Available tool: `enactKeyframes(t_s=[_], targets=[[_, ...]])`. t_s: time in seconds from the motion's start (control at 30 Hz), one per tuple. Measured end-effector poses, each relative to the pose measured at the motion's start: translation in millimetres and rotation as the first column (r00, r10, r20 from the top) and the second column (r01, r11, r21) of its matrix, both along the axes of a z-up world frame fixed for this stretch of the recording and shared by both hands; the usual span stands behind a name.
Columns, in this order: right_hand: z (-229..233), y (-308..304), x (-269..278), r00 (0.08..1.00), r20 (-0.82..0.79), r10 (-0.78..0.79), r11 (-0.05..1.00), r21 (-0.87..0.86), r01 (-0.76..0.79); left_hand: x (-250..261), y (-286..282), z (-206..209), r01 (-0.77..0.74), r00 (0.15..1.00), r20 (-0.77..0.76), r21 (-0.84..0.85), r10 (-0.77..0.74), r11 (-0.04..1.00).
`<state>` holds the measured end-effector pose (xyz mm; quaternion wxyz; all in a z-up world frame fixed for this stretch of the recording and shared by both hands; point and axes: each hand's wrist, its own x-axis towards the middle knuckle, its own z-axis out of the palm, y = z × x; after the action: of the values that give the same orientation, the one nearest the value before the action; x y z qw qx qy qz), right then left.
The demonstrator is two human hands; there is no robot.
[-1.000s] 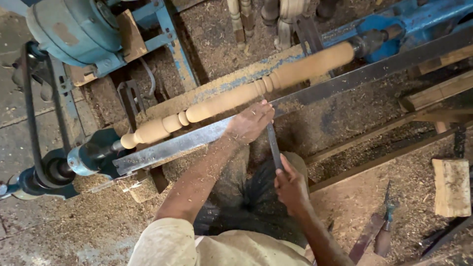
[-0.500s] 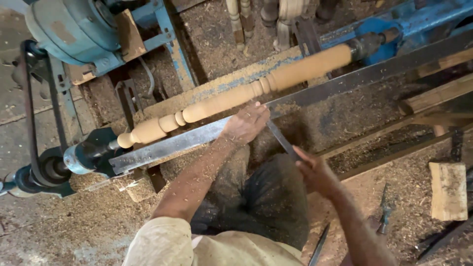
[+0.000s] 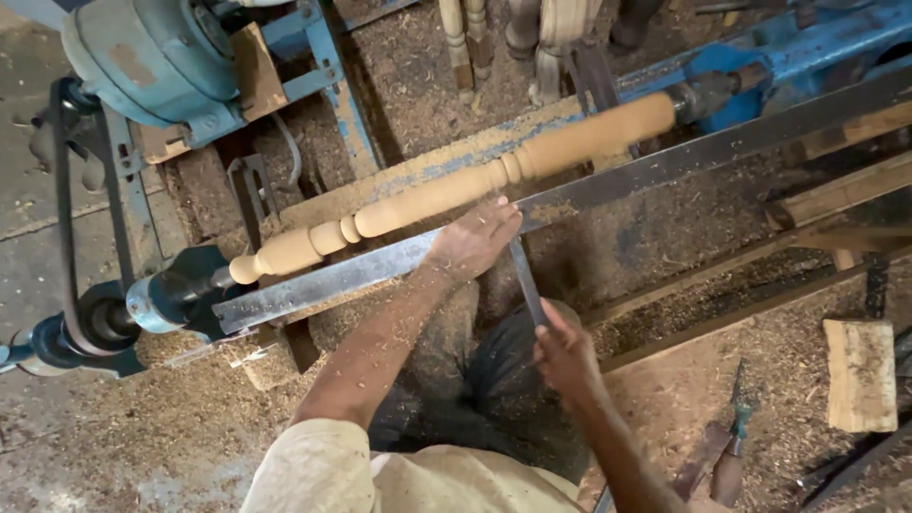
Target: The person uses a chisel to shape a rotating wooden spindle on a lathe, creating decorative beads and grooves. The person holds the chisel with both hands and guides it along the spinning wood, removing shavings to form the design.
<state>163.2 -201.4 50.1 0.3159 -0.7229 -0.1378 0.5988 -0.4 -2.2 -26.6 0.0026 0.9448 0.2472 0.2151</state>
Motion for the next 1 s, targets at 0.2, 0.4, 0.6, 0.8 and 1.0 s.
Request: enactKeyframes(t_s=[0.2,0.4,0.6,0.8,1.0], targets=[[-1.8,-14.7,13.6,0.846,0.444,0.296,0.894,0.182,-0.409,3.7,-6.5,52.4,0.056,0.995,-0.090,0.078,-0.049,0.995],[93.9,-52.7,52.4,0.051,0.981,0.186,0.676,-0.090,-0.732,37.2,-92.8,95.5,0.275,0.953,0.239,-0.431,-0.184,0.860],[26.5,-28.0,-11.6,0.775,0.630,-0.048,0.891,0.377,-0.251,52.1,-126.3,101.1,0.175,0.910,0.183,-0.983,0.372,0.056],[-56.5,-58.2,-11.8,1.000,-0.007,0.028,0.996,0.083,-0.027,-36.7,-58.7,87.3,-0.097,0.988,-0.152,-0.441,0.032,0.892],[-31.6,-19.8,-11.3,0.996,-0.083,0.029,0.995,0.093,-0.021,-25.1,3.5,27.1,0.207,0.966,-0.147,-0.043,-0.211,0.977]])
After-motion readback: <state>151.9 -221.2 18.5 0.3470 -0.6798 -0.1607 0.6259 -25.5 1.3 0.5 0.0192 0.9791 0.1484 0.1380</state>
